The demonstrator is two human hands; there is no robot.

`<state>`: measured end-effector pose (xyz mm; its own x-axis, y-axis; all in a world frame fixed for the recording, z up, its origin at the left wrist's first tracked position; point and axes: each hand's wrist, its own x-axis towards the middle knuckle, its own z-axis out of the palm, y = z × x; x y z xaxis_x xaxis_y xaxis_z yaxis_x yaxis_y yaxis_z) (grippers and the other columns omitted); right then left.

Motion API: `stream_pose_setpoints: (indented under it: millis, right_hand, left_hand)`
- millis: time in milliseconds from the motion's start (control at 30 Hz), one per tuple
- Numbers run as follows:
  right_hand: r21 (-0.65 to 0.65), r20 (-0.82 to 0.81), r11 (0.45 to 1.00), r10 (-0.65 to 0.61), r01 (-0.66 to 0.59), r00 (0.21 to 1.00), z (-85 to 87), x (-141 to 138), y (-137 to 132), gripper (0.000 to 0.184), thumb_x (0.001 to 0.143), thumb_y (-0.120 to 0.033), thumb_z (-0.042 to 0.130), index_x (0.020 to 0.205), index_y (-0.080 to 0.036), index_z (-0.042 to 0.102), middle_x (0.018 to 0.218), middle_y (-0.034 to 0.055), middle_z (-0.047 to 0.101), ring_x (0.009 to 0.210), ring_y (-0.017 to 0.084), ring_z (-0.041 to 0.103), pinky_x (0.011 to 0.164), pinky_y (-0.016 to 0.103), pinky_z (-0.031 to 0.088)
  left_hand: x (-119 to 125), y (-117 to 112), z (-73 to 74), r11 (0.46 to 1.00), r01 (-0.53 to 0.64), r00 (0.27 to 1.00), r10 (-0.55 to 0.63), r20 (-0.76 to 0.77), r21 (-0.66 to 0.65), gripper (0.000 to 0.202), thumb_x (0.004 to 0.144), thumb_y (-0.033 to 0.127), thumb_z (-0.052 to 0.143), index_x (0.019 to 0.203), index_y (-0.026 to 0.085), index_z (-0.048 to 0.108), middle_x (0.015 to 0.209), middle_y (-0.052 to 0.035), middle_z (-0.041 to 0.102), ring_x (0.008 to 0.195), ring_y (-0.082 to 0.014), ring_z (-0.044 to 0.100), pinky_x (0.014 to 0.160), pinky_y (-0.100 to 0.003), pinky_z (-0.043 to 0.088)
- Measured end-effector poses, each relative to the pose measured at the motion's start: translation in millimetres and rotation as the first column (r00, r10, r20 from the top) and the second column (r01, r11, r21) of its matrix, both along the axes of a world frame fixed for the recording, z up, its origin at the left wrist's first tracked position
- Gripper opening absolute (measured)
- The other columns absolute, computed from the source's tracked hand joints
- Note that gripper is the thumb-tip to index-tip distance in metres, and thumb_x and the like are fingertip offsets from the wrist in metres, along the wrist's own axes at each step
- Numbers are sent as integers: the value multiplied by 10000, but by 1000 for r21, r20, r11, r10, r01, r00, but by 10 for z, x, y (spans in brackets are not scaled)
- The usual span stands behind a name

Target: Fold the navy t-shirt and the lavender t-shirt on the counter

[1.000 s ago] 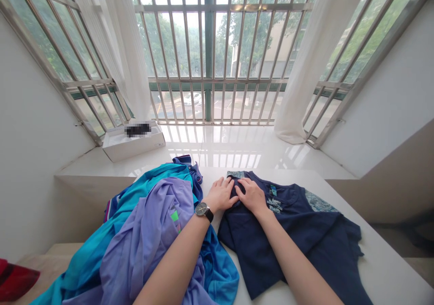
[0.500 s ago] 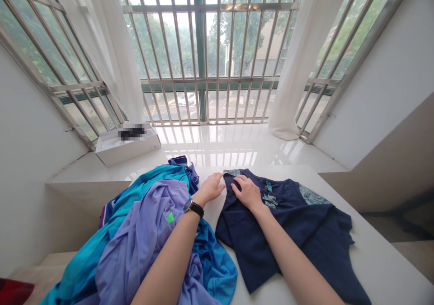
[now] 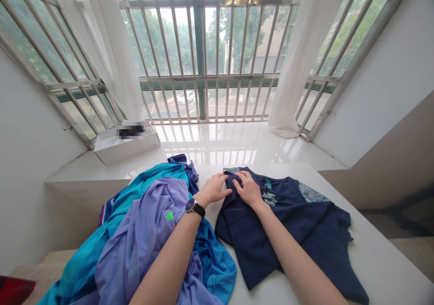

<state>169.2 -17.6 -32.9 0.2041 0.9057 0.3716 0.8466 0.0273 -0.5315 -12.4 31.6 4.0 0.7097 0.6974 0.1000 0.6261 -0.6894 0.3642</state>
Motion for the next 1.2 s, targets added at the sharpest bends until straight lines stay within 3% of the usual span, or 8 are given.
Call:
stream_pose_setpoints:
  millis: [133, 300, 500, 733, 933, 1067, 1133, 1200]
  right_hand:
    - [62, -65, 997, -48, 52, 997, -29, 19, 28, 315, 887, -345, 511, 1147, -203, 617, 1151, 87, 625, 786, 178, 642, 734, 334, 523]
    - [16, -64, 999, -44, 45, 997, -29, 27, 33, 276, 877, -315, 498, 1098, -202, 621, 957, 46, 661, 728, 176, 624, 680, 316, 492]
    - [-32, -16, 999, -1, 1, 1000, 31, 1, -9, 234, 875, -277, 497, 1035, -215, 656, 996, 39, 667, 722, 157, 620, 690, 303, 479]
    - [-77, -26, 997, 21, -23, 999, 52, 5, -5, 240, 886, -280, 500, 1059, -217, 655, 1076, 68, 654, 766, 162, 633, 739, 308, 497]
    - [-130, -190, 980, 124, -150, 974, 187, 21, -194, 459, 805, -321, 621, 1240, -188, 560, 1101, 81, 663, 828, 164, 660, 780, 311, 534]
    - [-81, -208, 989, 101, -120, 973, 370, 367, -532, 382, 822, -374, 588, 1166, -211, 619, 1154, 84, 673, 991, 215, 653, 862, 356, 523]
    - [-91, -162, 996, 1, -16, 987, 440, 719, -706, 275, 841, -326, 527, 1048, -219, 673, 1117, 73, 695, 988, 222, 657, 887, 368, 511]
    - [-134, -120, 979, -168, 152, 978, 468, 1140, -861, 312, 827, -236, 459, 1043, -215, 683, 1077, 73, 716, 981, 225, 665, 899, 370, 507]
  left_hand:
    - [69, -97, 14, 1000, 7, 1000, -6, -20, 20, 618, 884, 483, 568, 1399, 165, 444, 1463, -155, 436, 1346, -315, 409, 1100, -470, 382]
    - [160, -194, -21, 999, 25, 997, -22, -68, 43, 637, 916, 504, 493, 1470, 224, 351, 1546, -110, 338, 1427, -359, 258, 1127, -531, 319]
    - [151, -184, -69, 1000, 15, 990, -13, -139, 12, 656, 919, 551, 437, 1476, 216, 356, 1565, -117, 306, 1438, -404, 216, 1139, -558, 266]
    - [132, -189, -27, 1000, 5, 989, -9, -146, -31, 677, 905, 565, 451, 1482, 223, 354, 1581, -119, 279, 1439, -403, 223, 1140, -562, 252]
    - [119, -209, -5, 999, -22, 975, 13, -220, -40, 738, 909, 572, 420, 1504, 151, 308, 1593, -163, 225, 1447, -395, 209, 1152, -520, 227]
    - [106, -249, 52, 998, -54, 955, 39, -294, -42, 746, 912, 547, 419, 1499, 101, 302, 1585, -203, 217, 1439, -408, 220, 1135, -535, 247]
    - [100, -270, 86, 996, -81, 940, 65, -334, -35, 737, 910, 535, 431, 1491, 97, 310, 1581, -213, 222, 1428, -418, 241, 1117, -547, 271]
    - [97, -284, 108, 995, -101, 928, 89, -361, -14, 731, 904, 526, 451, 1475, 86, 331, 1570, -227, 239, 1417, -434, 254, 1104, -556, 284]
